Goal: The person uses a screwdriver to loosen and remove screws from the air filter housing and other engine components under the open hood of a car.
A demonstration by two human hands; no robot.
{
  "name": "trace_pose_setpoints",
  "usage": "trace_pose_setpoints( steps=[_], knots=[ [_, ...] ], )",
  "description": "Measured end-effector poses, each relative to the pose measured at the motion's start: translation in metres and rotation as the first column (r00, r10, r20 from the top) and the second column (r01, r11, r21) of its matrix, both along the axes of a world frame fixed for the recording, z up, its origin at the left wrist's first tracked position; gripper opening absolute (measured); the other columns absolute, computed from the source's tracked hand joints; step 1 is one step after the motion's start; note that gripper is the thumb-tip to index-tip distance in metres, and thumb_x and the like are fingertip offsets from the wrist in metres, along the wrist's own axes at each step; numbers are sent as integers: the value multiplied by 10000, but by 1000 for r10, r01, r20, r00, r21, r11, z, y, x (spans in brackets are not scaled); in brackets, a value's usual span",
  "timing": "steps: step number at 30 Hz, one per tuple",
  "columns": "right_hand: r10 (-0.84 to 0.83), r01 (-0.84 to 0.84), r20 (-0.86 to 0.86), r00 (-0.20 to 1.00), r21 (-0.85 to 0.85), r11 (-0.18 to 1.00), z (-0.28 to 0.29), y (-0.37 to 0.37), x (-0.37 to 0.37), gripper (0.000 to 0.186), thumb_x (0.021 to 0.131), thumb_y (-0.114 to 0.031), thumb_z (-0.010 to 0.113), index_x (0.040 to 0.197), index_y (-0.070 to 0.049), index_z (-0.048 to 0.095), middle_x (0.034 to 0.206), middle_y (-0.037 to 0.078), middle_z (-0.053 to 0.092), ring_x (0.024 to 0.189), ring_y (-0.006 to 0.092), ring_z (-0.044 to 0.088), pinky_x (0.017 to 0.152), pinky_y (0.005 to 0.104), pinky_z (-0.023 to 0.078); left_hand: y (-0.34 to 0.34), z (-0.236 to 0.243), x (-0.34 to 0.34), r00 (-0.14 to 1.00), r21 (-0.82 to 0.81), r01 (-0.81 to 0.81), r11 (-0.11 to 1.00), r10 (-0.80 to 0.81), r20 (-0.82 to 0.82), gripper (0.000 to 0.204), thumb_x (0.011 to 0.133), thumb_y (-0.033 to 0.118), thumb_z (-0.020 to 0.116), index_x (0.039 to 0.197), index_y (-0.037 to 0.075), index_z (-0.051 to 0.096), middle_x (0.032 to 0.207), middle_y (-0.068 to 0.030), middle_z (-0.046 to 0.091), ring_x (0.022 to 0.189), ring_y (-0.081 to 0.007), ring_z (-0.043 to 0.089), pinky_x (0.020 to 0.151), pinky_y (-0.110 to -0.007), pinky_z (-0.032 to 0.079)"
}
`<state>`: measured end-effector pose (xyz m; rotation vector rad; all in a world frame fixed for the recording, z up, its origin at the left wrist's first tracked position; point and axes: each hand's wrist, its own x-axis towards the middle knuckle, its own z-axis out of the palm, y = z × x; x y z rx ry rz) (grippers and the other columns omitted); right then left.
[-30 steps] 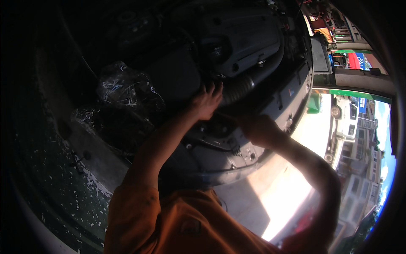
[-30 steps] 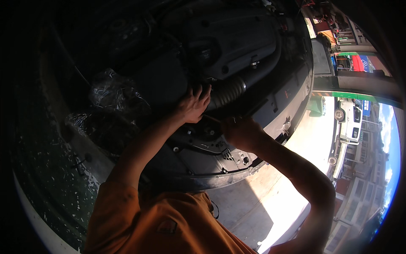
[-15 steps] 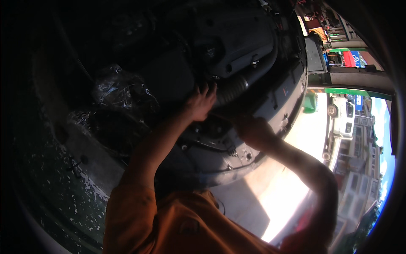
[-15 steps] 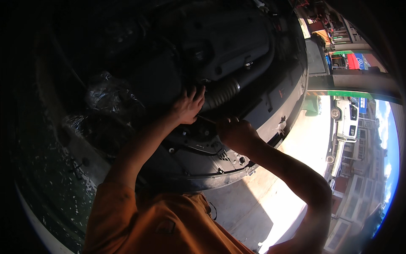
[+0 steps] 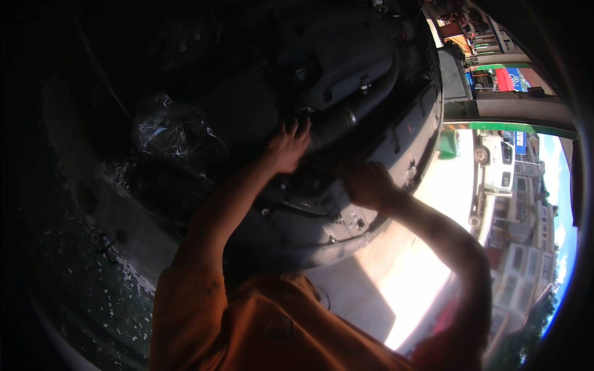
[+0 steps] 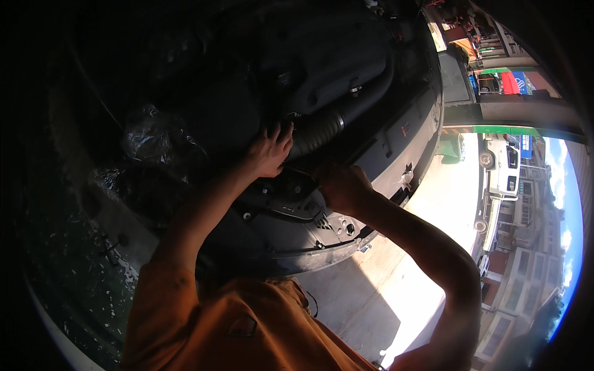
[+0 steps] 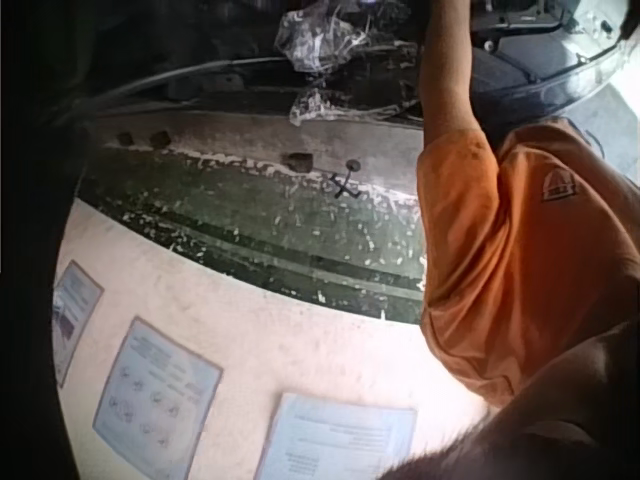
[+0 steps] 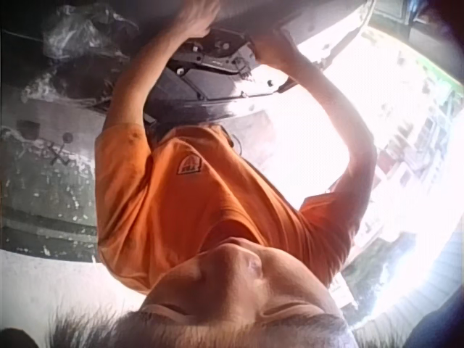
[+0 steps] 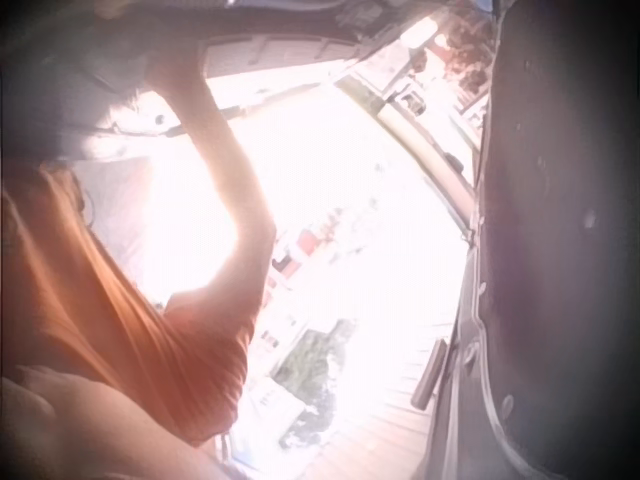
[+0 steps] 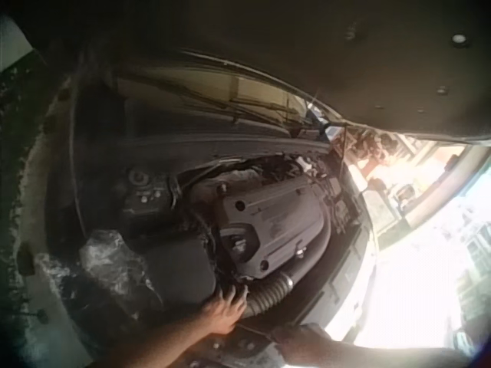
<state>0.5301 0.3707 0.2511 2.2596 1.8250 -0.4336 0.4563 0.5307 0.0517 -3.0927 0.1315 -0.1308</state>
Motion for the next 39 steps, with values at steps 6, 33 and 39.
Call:
trace_pose_setpoints(
  steps=[6,33,39],
  knots=[
    [152,-139,128,980,-111,984,-19,-19,3,166,742,-125,686,899,-71,693,785,155,687,674,297,711,586,420,576,-4,3,0,1000,17,-19,1000,19,0,823,755,554,713,1374,42,534,1546,-212,327,1313,-402,433,998,-552,450],
    [367,-363,195,909,-60,930,-21,-11,2,134,790,-112,618,885,-24,585,665,73,560,505,216,607,411,322,501,-3,-2,-1,998,61,-19,998,15,62,839,747,606,697,1355,47,549,1536,-201,351,1260,-383,471,951,-531,472],
    [309,-289,170,936,-134,948,-19,-16,-3,111,801,-108,618,877,-27,615,677,96,602,533,233,635,446,352,520,-8,-13,1,993,23,-31,999,28,115,668,782,465,663,1307,60,589,1526,-225,363,1264,-422,479,961,-556,463]
  ],
)
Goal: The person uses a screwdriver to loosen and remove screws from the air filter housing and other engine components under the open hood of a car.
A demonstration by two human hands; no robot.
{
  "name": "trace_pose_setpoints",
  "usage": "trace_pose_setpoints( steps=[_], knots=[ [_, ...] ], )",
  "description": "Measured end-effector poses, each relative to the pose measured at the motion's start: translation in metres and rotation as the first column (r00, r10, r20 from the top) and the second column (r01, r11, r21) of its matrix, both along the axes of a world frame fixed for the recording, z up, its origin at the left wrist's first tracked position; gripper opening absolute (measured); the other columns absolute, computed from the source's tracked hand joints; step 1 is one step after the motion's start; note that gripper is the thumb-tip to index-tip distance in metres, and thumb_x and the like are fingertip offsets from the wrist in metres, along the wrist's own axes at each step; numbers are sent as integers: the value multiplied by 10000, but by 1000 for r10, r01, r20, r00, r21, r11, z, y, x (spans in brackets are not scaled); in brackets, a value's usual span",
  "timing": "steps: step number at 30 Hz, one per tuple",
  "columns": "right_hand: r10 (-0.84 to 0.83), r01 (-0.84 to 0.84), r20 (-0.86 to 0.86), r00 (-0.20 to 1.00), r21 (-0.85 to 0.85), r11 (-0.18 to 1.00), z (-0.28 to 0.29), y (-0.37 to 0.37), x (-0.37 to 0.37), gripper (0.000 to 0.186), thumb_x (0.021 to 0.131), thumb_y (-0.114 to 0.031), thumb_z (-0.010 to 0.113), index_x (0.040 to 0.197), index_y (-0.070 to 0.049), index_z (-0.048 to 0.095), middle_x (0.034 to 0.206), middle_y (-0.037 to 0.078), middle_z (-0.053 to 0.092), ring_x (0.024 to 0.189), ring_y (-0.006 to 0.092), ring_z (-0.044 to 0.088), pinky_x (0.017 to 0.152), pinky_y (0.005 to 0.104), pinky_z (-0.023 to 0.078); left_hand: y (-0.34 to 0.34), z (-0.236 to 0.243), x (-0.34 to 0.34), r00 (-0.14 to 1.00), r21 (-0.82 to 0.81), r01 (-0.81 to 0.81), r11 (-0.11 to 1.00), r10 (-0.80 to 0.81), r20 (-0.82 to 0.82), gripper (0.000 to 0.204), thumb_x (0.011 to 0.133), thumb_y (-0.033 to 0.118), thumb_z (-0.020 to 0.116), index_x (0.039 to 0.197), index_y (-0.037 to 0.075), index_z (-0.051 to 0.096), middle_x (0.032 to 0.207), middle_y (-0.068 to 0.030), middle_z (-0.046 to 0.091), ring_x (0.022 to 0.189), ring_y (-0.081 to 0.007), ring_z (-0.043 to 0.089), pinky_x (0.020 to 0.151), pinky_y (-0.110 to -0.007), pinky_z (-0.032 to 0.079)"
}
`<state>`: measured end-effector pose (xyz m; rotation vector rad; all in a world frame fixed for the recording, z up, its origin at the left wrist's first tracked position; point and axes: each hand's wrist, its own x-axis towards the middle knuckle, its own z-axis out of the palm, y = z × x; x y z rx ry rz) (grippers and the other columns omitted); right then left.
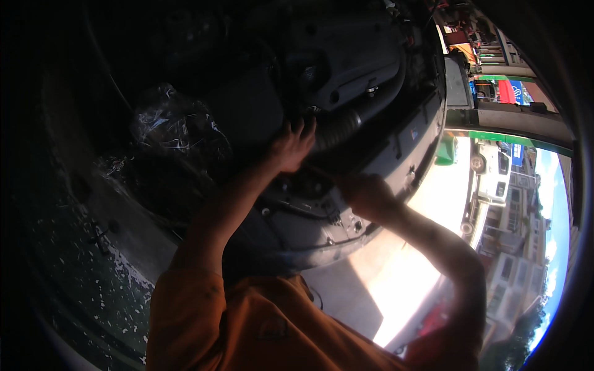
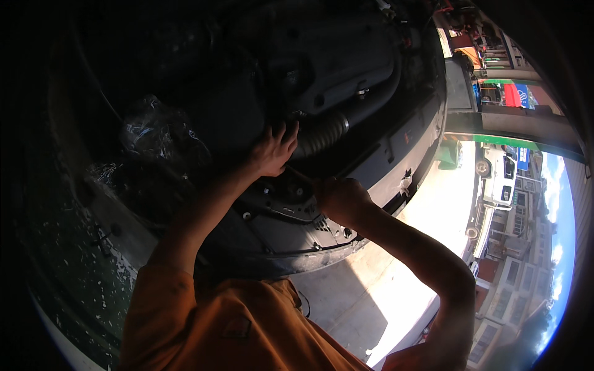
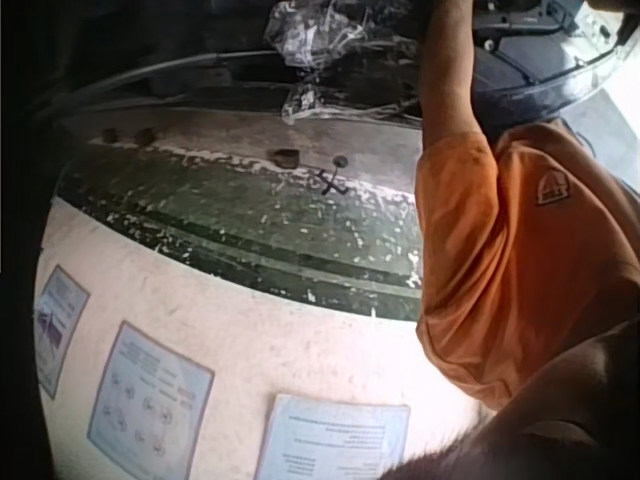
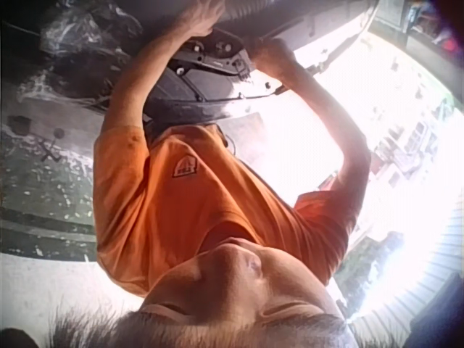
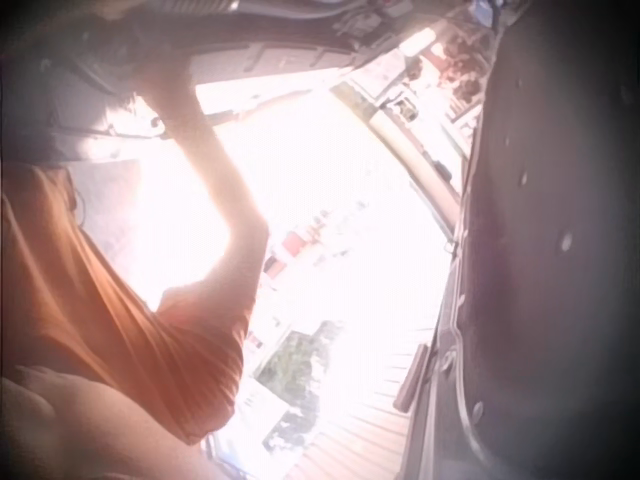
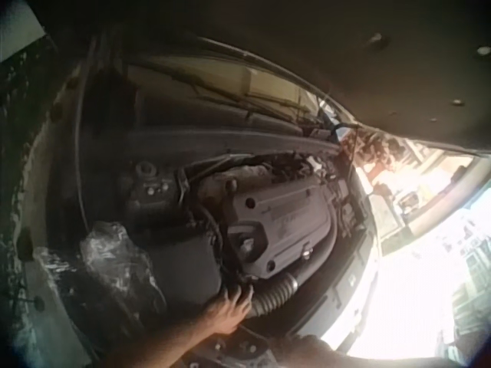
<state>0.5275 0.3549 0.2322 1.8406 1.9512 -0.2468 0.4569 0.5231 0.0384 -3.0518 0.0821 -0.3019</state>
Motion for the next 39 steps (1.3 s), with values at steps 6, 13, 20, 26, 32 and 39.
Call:
trace_pose_setpoints(
  steps=[6,13,20,26,32,39],
  knots=[
    [-383,366,-226,896,-113,924,3,16,12,198,790,-110,672,979,-56,697,704,151,676,634,281,694,546,393,556,3,-1,-2,1000,40,-23,999,23,-5,819,728,613,702,1326,65,585,1530,-196,368,1240,-362,494,925,-491,488],
    [-902,844,-427,-67,-507,177,-10,15,-3,214,860,-171,694,1039,-52,688,689,63,670,613,135,661,589,296,531,5,15,2,998,-22,56,998,-56,-16,763,723,556,730,1284,48,625,1506,-197,395,1242,-405,484,965,-518,481],
    [-715,711,-251,653,-120,692,62,8,0,289,867,-140,610,1137,-144,715,798,155,716,704,319,710,665,420,565,9,7,-2,999,-14,20,1000,-21,-37,941,652,617,784,1347,23,560,1528,-205,355,1288,-372,470,995,-536,473],
    [-703,727,-340,625,-75,683,19,-11,-5,287,843,-139,595,1093,-148,736,772,163,702,693,343,698,669,439,572,8,17,0,999,-1,23,1000,-23,-29,949,626,653,782,1321,38,582,1518,-184,381,1278,-372,472,996,-530,464],
    [-725,740,-328,605,-104,665,17,-9,-12,323,817,-144,609,1117,-155,728,772,171,701,713,362,698,674,462,573,6,12,0,1000,3,13,1000,-13,-25,912,645,659,766,1305,54,594,1517,-179,382,1284,-376,461,1004,-535,453],
    [-692,726,-366,622,-62,685,12,-8,-8,321,806,-141,613,1108,-155,720,792,173,704,737,379,695,687,477,571,7,18,-1,997,4,16,1000,-16,-75,862,713,612,741,1345,53,568,1528,-190,361,1300,-377,449,1011,-545,445]
  ],
)
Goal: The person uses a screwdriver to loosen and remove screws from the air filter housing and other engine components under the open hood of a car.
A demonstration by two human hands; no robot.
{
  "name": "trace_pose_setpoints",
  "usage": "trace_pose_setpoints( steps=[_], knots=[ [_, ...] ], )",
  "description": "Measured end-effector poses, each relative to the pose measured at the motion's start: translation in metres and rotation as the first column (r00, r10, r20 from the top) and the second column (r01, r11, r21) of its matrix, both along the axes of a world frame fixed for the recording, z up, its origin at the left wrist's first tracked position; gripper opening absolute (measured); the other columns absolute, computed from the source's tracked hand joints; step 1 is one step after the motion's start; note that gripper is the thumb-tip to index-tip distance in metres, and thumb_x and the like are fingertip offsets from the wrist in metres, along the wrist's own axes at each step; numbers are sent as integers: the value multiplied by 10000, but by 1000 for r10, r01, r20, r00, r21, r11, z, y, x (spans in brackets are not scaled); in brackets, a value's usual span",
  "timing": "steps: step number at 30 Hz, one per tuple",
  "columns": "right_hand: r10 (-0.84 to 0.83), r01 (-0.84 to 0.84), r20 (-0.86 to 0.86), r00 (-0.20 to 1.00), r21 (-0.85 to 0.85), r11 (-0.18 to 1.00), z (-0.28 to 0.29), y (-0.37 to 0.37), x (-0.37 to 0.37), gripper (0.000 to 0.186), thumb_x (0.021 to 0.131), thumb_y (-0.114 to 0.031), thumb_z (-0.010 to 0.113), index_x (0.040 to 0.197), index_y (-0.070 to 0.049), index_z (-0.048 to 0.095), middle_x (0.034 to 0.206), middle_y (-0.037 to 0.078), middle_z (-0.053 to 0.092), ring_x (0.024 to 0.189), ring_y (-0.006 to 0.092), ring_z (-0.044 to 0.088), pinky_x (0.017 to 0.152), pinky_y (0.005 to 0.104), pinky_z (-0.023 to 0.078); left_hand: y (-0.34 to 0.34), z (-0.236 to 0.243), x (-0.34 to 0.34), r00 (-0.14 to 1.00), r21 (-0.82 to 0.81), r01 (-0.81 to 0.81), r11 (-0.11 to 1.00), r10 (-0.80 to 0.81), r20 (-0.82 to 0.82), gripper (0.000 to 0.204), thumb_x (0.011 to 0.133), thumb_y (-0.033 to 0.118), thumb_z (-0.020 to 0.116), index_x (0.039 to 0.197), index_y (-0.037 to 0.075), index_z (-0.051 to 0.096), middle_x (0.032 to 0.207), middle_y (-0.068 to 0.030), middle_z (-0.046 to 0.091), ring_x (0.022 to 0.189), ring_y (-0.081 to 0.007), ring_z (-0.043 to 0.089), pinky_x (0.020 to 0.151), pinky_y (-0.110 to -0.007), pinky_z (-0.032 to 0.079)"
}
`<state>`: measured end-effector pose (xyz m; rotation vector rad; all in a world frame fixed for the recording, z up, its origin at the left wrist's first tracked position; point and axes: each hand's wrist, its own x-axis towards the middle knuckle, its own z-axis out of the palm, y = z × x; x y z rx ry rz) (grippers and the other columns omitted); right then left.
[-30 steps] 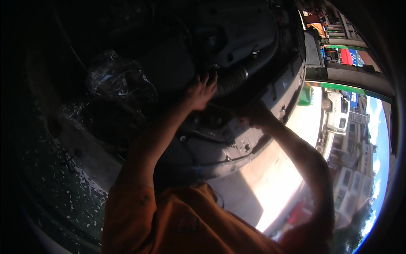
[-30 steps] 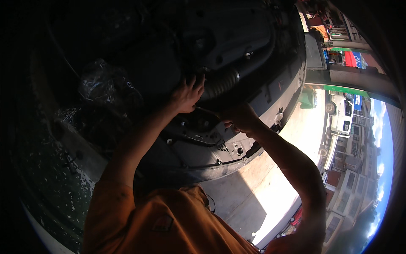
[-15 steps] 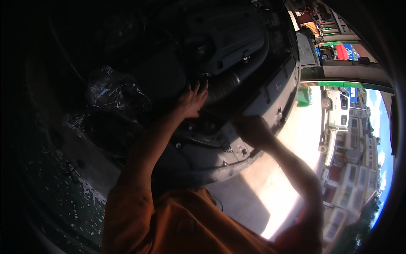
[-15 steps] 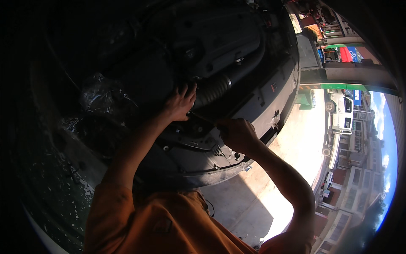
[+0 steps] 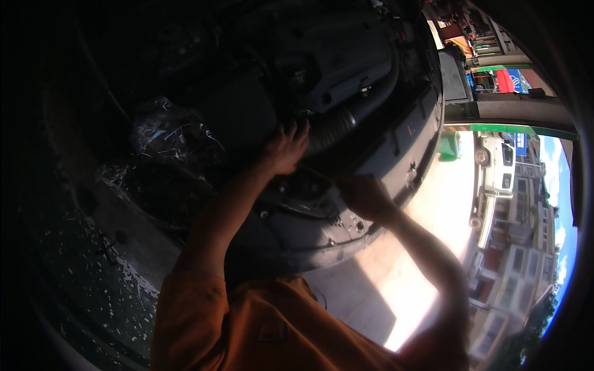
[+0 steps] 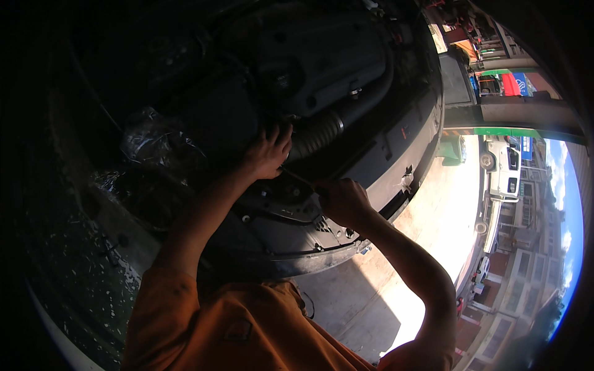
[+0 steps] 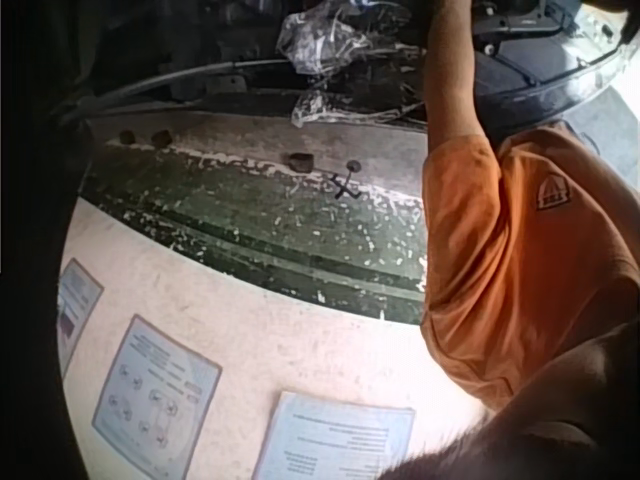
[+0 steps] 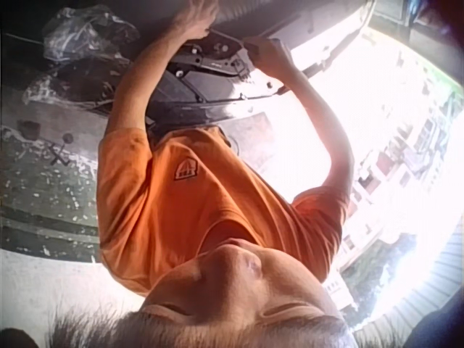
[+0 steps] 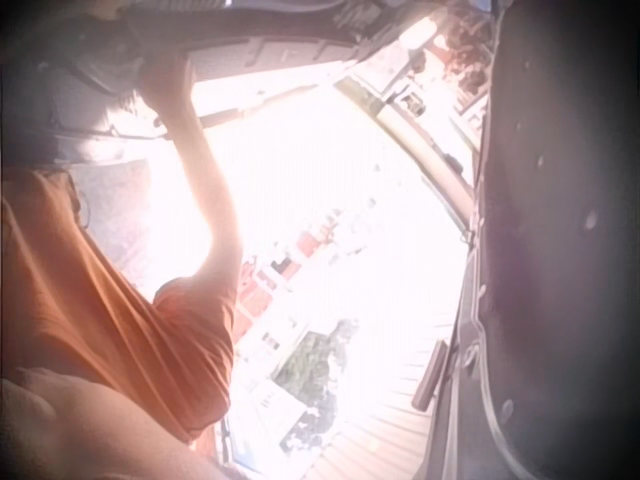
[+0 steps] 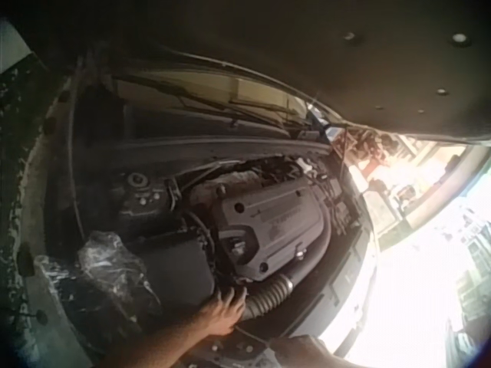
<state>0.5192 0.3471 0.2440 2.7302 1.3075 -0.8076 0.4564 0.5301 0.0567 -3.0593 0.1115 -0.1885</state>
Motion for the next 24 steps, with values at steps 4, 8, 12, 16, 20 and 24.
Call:
trace_pose_setpoints(
  steps=[4,8,12,16,20,24],
  knots=[
    [-12,11,-45,999,-41,999,-2,2,1,317,800,-133,609,1100,-144,711,816,176,705,759,384,696,693,482,571,-1,-4,0,1000,-1,-1,1000,1,-6,837,741,584,731,1360,50,553,1533,-195,351,1302,-378,450,1013,-554,443],
    [157,-151,11,988,-204,967,2,16,-2,311,779,-117,620,1079,-126,702,811,177,708,768,370,707,687,479,578,-2,-4,2,999,-18,7,1000,-8,-34,831,758,569,722,1374,43,537,1542,-203,336,1315,-388,442,1013,-552,448],
    [387,-337,45,921,-407,849,1,36,-11,288,759,-113,644,1042,-110,694,811,152,716,767,339,721,670,461,587,-3,-7,3,999,-16,2,1000,-3,-49,830,767,563,717,1380,37,527,1549,-209,324,1331,-397,429,1014,-549,452],
    [431,-379,79,899,-353,856,8,44,-11,287,760,-122,656,1045,-98,684,838,137,717,762,324,723,643,435,587,-2,-7,3,1000,-30,-2,1000,2,-13,829,766,568,718,1376,39,533,1545,-208,330,1319,-395,440,1011,-549,452],
    [432,-354,183,883,-345,869,8,38,-19,305,766,-141,671,1069,-101,671,820,122,703,734,292,721,599,414,573,-2,-9,2,1000,-11,-15,1000,15,20,834,752,582,726,1364,46,547,1535,-198,350,1297,-387,459,1004,-545,454],
    [465,-359,209,860,-399,843,7,36,-22,346,768,-156,681,1111,-115,656,820,102,691,713,269,715,570,395,560,0,-6,0,1000,-4,2,1000,-2,28,734,791,490,676,1357,41,546,1532,-206,359,1279,-390,474,977,-531,463]
  ],
)
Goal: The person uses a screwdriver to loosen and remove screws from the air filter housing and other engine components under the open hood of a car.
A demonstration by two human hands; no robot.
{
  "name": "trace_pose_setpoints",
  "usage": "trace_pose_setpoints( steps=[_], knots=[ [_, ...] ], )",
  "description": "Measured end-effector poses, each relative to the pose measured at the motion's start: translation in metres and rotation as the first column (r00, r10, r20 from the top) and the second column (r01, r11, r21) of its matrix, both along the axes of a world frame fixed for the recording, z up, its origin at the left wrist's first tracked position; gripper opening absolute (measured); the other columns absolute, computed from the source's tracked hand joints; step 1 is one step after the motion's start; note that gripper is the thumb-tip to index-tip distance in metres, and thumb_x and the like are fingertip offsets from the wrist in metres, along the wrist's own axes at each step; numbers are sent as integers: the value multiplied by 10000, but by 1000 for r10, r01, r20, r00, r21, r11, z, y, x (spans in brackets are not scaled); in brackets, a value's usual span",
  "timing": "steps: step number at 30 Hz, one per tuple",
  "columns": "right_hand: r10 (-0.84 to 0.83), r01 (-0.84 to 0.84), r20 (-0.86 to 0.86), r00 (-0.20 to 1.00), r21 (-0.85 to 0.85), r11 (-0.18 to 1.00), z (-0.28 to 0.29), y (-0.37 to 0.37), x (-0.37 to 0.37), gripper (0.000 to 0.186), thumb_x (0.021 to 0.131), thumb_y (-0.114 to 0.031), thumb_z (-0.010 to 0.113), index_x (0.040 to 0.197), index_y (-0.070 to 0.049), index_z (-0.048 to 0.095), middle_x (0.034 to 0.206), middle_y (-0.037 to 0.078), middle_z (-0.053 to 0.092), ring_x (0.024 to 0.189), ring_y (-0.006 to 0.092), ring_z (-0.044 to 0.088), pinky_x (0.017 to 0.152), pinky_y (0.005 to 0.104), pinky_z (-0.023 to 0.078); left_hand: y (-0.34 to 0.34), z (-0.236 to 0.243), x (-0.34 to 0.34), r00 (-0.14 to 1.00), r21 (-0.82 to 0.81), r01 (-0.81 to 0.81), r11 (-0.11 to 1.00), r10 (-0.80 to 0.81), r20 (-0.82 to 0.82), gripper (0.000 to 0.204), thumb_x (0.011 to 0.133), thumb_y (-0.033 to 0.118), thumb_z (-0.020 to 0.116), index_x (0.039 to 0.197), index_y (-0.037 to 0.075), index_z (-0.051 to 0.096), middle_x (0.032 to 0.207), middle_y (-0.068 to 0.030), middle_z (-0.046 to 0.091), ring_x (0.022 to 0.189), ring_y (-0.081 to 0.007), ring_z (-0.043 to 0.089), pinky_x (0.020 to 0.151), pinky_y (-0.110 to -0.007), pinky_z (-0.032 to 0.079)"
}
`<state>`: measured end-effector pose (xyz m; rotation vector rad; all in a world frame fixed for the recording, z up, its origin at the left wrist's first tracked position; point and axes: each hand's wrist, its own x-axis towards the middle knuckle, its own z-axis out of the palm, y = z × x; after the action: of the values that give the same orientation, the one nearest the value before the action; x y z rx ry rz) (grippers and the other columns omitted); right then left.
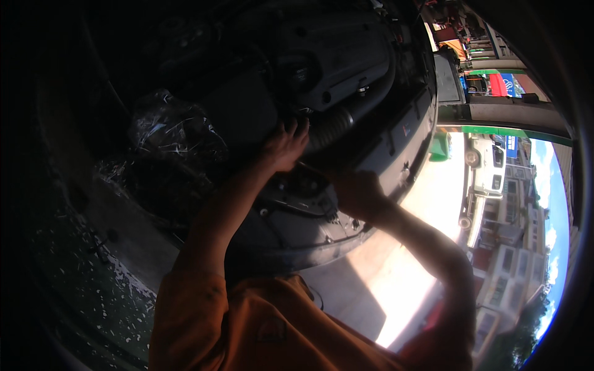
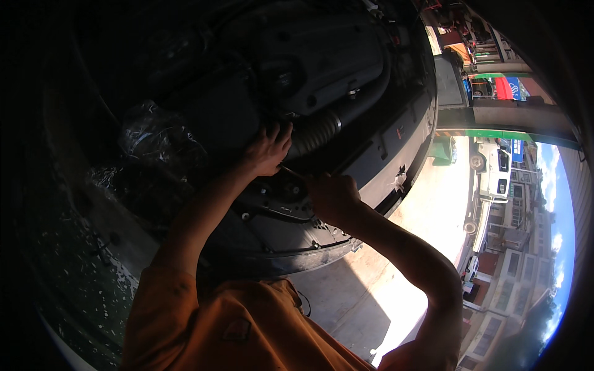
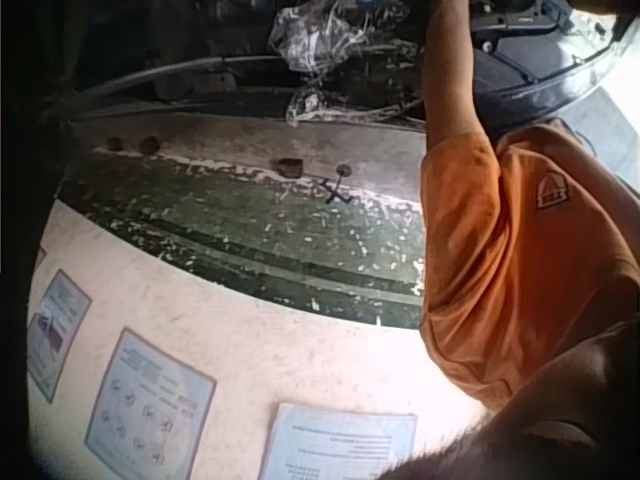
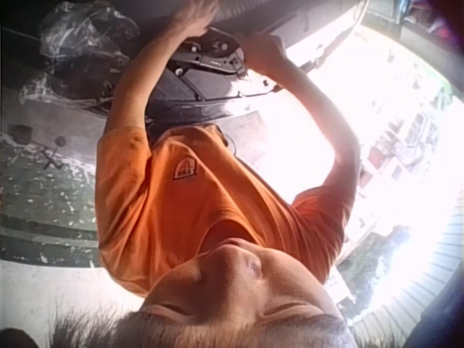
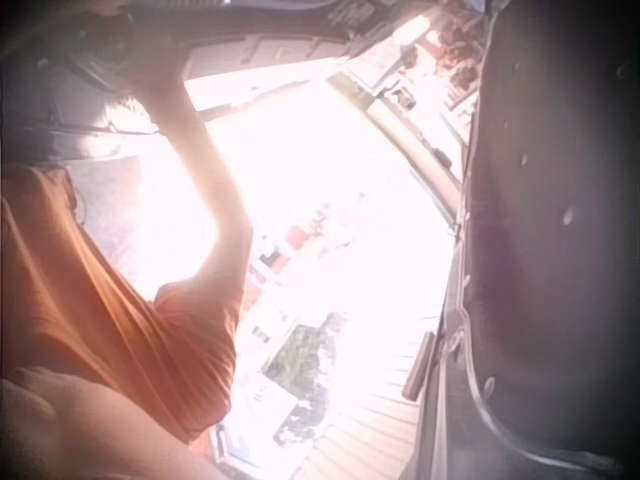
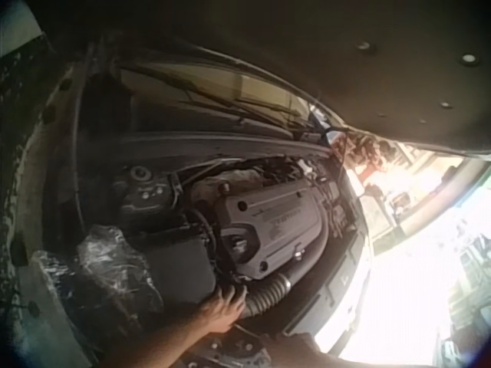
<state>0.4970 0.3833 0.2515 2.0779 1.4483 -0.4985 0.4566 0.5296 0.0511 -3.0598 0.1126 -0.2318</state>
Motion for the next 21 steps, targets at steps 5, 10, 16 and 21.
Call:
trace_pose_setpoints(
  steps=[5,10,16,21],
  knots=[
    [-23,21,-35,999,-63,998,-2,3,0,391,772,-163,678,1156,-99,637,841,111,692,714,271,715,578,397,566,3,3,-1,999,-19,22,1000,-22,-41,701,802,445,669,1358,38,541,1533,-215,359,1283,-397,474,968,-520,473],
    [-3,-2,-67,998,-66,998,-10,-7,7,421,777,-151,662,1190,-80,620,820,133,703,721,281,719,605,408,579,-6,-7,4,1000,-7,-18,1000,18,-3,854,740,557,748,1376,32,524,1539,-197,336,1298,-371,458,996,-539,459],
    [-138,126,-109,984,-116,985,-7,0,7,426,774,-131,653,1197,-81,623,795,180,707,760,321,726,640,434,588,-5,-14,4,999,-33,-21,999,23,41,778,736,410,768,1368,25,526,1540,-210,326,1306,-372,454,1013,-524,450],
    [-288,279,-212,934,-74,958,-6,6,7,315,806,-112,634,1116,-65,662,782,165,706,718,334,718,637,437,591,-8,-19,4,998,-26,-45,999,46,40,802,730,425,783,1378,33,521,1555,-192,314,1318,-370,449,1018,-512,449]
  ],
)
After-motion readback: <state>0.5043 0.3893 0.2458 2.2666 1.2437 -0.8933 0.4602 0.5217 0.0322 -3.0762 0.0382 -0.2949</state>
